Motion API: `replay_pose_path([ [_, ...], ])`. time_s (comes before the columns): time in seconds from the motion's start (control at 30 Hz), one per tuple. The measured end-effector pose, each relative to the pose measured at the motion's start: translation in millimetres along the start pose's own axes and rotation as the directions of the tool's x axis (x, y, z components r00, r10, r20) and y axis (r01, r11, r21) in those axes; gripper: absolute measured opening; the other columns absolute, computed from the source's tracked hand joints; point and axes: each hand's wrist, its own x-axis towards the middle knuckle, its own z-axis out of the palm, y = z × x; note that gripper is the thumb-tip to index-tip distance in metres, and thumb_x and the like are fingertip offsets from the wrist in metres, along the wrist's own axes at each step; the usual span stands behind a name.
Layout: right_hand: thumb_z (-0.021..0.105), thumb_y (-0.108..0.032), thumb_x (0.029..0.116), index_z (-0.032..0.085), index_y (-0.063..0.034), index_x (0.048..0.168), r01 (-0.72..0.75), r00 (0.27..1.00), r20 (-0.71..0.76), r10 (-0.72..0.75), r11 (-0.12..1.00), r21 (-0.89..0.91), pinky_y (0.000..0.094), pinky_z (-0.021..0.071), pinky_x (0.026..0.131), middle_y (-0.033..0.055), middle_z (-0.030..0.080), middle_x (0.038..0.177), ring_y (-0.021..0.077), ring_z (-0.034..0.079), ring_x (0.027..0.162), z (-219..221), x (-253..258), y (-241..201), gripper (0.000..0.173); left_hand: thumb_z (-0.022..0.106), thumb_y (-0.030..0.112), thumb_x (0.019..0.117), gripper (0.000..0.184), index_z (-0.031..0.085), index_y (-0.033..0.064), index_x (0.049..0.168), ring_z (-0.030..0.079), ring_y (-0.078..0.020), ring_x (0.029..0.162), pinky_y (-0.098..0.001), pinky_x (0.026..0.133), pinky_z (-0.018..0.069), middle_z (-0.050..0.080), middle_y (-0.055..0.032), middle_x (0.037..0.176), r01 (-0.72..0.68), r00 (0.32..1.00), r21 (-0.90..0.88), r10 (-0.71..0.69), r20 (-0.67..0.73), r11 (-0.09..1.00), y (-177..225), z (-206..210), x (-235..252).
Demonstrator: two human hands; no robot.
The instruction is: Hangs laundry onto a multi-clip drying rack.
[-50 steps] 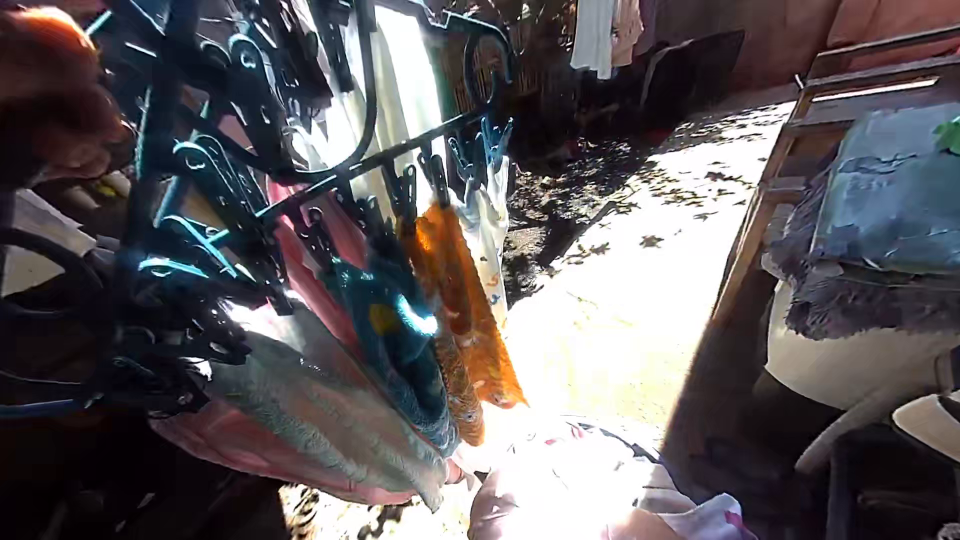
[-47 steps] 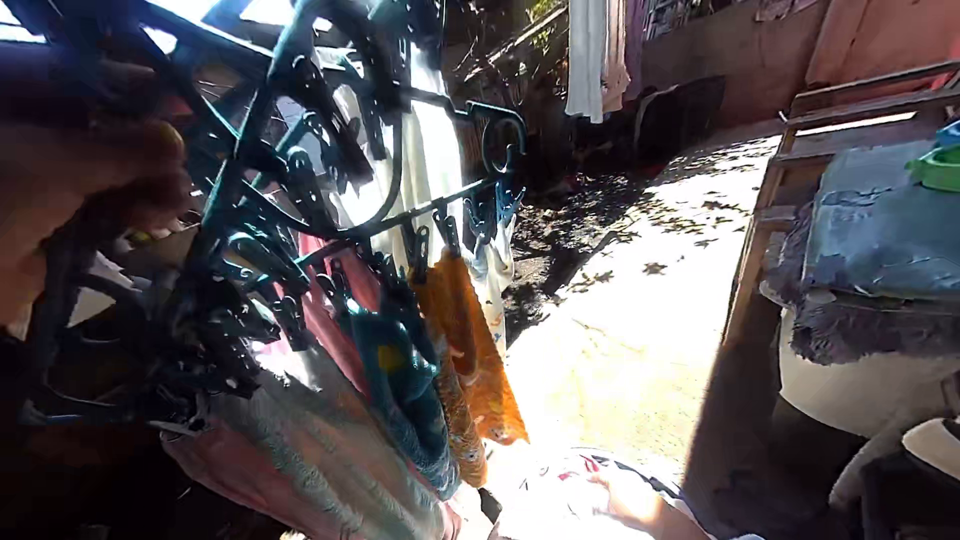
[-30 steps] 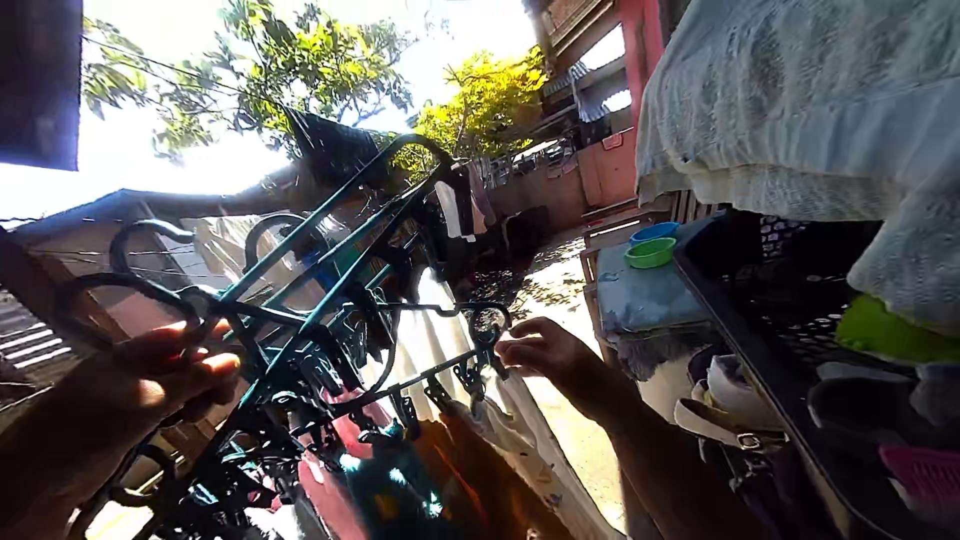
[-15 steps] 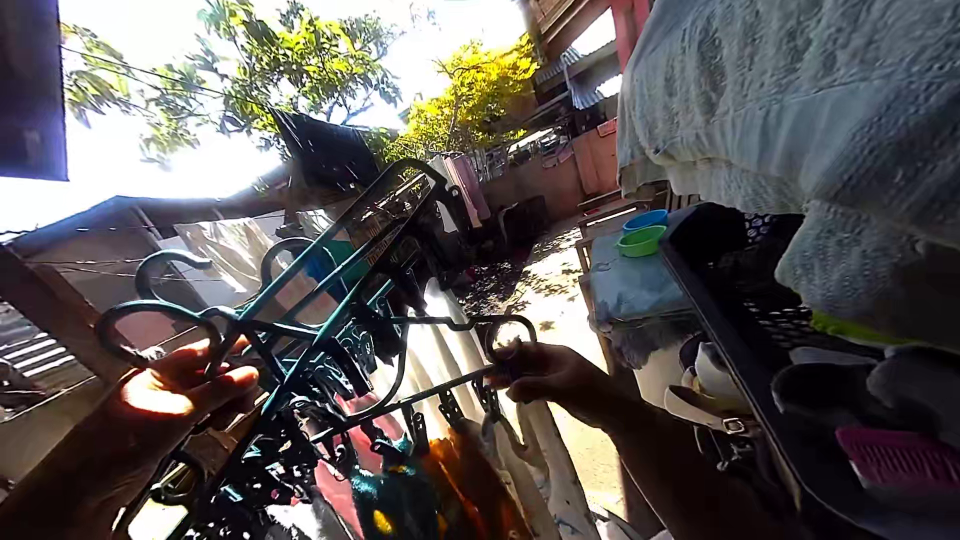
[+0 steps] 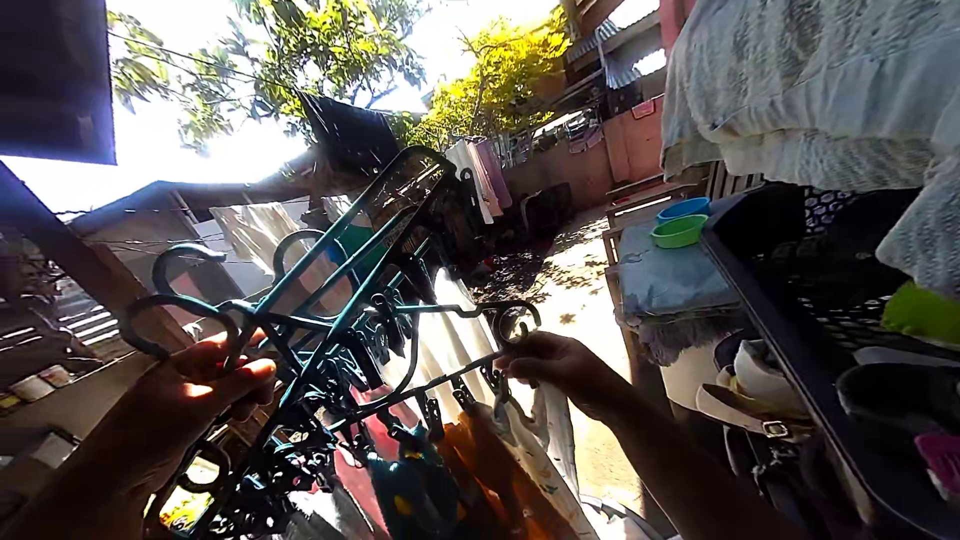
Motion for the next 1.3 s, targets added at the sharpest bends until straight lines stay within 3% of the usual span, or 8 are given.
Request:
replay_pose_path([
  [0.1,0.074,-0.002,0.0881,0.069,-0.0038,0.111,-0.051,0.995,0.091,0.050,0.999,0.003,0.0241,0.0570,0.077,0.0038,0.073,0.095,0.0079,0.068,0.084,8,4,-4,0.023,0.053,-0.008,0.0946,0.024,0.062,0.0033,0.113,0.056,-0.0024,0.053,-0.0124,0.050,0.0454,0.061,0.0025,0.067,-0.034,0.999,0.012,0.034,0.021,0.999,-2,-2,-1],
  [0.2,0.072,-0.002,0.0896,0.073,-0.0043,0.104,-0.038,0.995,0.094,0.037,0.999,0.007,0.0198,0.0538,0.069,0.0039,0.074,0.091,0.0053,0.066,0.078,13,8,-5,0.015,0.054,-0.008,0.0939,0.026,0.062,0.0029,0.116,0.057,-0.0031,0.052,-0.0131,0.049,0.0466,0.062,0.0020,0.067,-0.031,0.999,-0.013,0.031,0.015,0.999,-6,-3,-1],
  [0.33,0.076,-0.001,0.0864,0.072,-0.0063,0.095,0.010,0.999,0.033,-0.010,1.000,0.028,0.0180,0.0490,0.060,0.0033,0.072,0.084,0.0035,0.061,0.068,18,10,-4,0.011,0.054,-0.006,0.0930,0.022,0.063,0.0053,0.110,0.056,-0.0043,0.052,-0.0145,0.050,0.0469,0.061,0.0013,0.066,-0.006,1.000,-0.069,0.007,0.016,0.998,-16,-6,1],
  [0.5,0.077,0.002,0.0850,0.068,-0.0057,0.093,0.030,0.997,-0.070,-0.025,0.998,0.061,0.0211,0.0546,0.064,0.0032,0.071,0.080,0.0058,0.064,0.068,21,13,-7,0.014,0.054,-0.003,0.0940,0.024,0.064,0.0047,0.114,0.056,-0.0043,0.053,-0.0142,0.050,0.0466,0.062,0.0008,0.067,-0.011,0.999,-0.126,0.016,0.044,0.992,-22,-1,2],
  [0.73,0.074,-0.002,0.0874,0.059,-0.0036,0.132,-0.070,0.997,0.028,0.068,0.996,0.061,0.0272,0.0580,0.080,0.0053,0.072,0.100,0.0113,0.069,0.088,10,11,-1,0.047,0.057,0.004,0.0896,0.016,0.064,0.0099,0.103,0.056,-0.0036,0.053,-0.0138,0.050,0.0466,0.062,0.0025,0.066,-0.062,0.997,-0.164,0.068,0.034,0.985,-22,7,6],
  [0.87,0.078,-0.016,0.0842,0.055,-0.0129,0.137,-0.079,0.996,0.074,0.054,0.915,0.396,0.0292,0.0596,0.082,0.0067,0.074,0.102,0.0147,0.072,0.090,6,3,47,0.057,0.057,0.001,0.0895,0.022,0.064,0.0083,0.109,0.059,-0.0041,0.054,-0.0147,0.050,0.0489,0.064,0.0012,0.066,-0.023,0.997,-0.223,0.039,0.066,0.975,-24,17,11],
  [1.1,0.074,-0.013,0.0898,0.065,-0.0060,0.126,-0.048,0.990,-0.116,0.077,0.970,0.238,0.0269,0.0567,0.085,0.0020,0.072,0.108,0.0076,0.068,0.094,23,-29,64,0.038,0.055,-0.008,0.0966,0.027,0.063,0.0054,0.119,0.057,-0.0025,0.053,-0.0135,0.048,0.0474,0.065,0.0007,0.070,0.096,0.994,-0.231,-0.083,0.068,0.968,-24,51,-3],
  [1.3,0.064,-0.044,0.0981,0.063,-0.0167,0.130,0.017,0.983,-0.174,0.052,0.927,0.374,0.0244,0.0559,0.076,-0.0028,0.071,0.105,0.0059,0.066,0.088,40,-44,81,0.042,0.055,-0.007,0.0973,0.026,0.060,0.0083,0.117,0.060,0.0014,0.060,-0.0116,0.053,0.0496,0.068,0.0061,0.080,0.083,0.996,-0.242,-0.071,0.061,0.967,-31,80,-13],
])
